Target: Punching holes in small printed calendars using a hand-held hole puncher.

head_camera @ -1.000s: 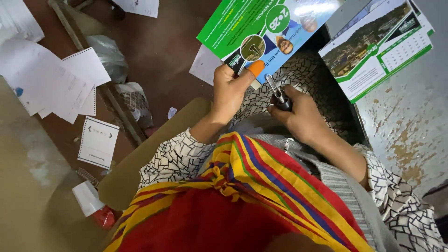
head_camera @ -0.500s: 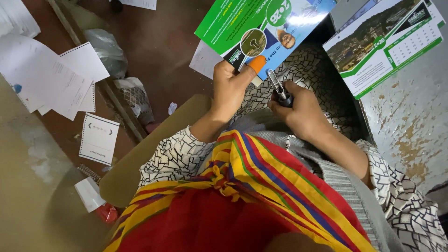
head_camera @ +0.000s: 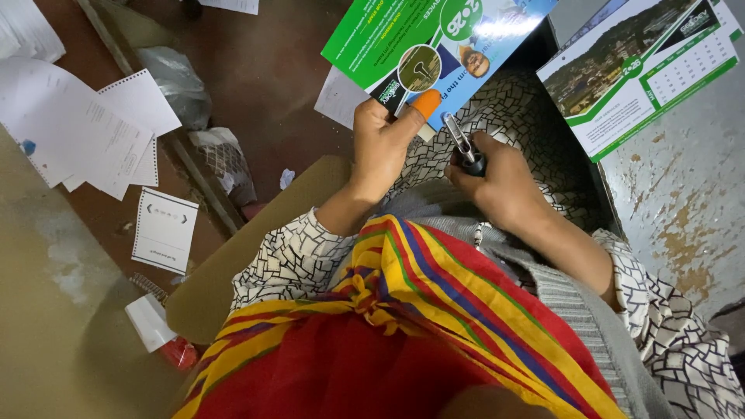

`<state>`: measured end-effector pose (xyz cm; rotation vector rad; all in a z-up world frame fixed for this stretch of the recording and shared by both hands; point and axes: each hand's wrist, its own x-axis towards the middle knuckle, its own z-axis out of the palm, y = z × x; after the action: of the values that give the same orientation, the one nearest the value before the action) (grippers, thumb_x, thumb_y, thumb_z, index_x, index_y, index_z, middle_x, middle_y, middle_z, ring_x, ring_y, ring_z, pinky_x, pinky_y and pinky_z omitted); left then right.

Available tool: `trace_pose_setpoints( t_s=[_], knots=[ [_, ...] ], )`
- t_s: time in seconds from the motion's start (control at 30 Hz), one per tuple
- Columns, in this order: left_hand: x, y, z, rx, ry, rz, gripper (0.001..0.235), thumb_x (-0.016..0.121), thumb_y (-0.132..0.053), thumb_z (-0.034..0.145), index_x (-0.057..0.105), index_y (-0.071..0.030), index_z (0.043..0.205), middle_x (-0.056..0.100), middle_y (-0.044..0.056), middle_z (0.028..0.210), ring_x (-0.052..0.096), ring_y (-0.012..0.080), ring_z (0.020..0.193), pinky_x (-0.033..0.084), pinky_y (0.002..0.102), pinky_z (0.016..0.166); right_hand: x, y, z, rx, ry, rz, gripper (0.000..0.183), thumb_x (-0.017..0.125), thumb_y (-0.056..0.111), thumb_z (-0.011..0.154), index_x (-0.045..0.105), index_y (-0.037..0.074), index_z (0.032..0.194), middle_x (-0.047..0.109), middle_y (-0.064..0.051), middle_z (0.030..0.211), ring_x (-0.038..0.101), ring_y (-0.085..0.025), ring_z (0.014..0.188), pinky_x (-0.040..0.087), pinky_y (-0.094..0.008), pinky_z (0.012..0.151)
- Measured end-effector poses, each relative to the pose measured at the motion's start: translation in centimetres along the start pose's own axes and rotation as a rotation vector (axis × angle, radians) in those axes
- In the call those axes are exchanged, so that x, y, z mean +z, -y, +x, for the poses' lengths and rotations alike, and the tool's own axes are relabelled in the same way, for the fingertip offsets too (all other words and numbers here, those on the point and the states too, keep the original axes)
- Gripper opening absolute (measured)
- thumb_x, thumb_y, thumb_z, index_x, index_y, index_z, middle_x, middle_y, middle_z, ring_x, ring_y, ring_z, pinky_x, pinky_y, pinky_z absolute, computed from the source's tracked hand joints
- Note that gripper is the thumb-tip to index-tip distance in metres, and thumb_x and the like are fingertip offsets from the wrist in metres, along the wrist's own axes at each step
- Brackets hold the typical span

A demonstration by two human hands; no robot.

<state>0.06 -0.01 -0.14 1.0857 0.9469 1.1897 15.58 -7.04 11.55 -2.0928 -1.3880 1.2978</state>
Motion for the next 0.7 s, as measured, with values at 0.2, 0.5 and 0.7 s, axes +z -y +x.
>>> trace_pose_setpoints(
  t_s=[0.2, 0.5, 0.7],
  knots=[
    [0.1, 0.2, 0.1, 0.009, 0.003, 0.002, 0.012, 0.074, -0.010, 0.086, 0.072, -0.004, 0.096, 0.060, -0.008, 0.076, 0.048, -0.0003, 0.078, 0.043, 0.017, 0.062, 0.2, -0.7, 0.2, -0.041, -0.009, -0.019, 0.023, 0.071, 0.021, 0.081, 0.067, 0.005, 0.096, 0.065, -0.023, 0.078, 0.063, -0.042, 0.071, 0.045, -0.042, 0.062],
    [0.4, 1.3, 0.3, 0.021, -0.015, -0.033, 0.015, 0.074, -0.009, 0.086, 0.071, -0.004, 0.100, 0.060, -0.008, 0.079, 0.047, 0.0016, 0.080, 0.044, 0.019, 0.062, 0.2, 0.1, -0.1, -0.024, 0.001, -0.020, 0.024, 0.071, 0.021, 0.082, 0.065, 0.002, 0.096, 0.062, -0.024, 0.076, 0.060, -0.043, 0.068, 0.044, -0.043, 0.061],
    [0.3, 0.4, -0.1, 0.001, -0.017, -0.010, 0.015, 0.074, -0.009, 0.085, 0.071, -0.004, 0.100, 0.060, -0.007, 0.077, 0.047, -0.0002, 0.077, 0.044, 0.018, 0.062, 0.2, -0.2, 0.0, -0.021, -0.016, -0.013, 0.023, 0.071, 0.023, 0.082, 0.066, 0.006, 0.096, 0.063, -0.020, 0.075, 0.062, -0.040, 0.067, 0.044, -0.041, 0.060]
  ],
)
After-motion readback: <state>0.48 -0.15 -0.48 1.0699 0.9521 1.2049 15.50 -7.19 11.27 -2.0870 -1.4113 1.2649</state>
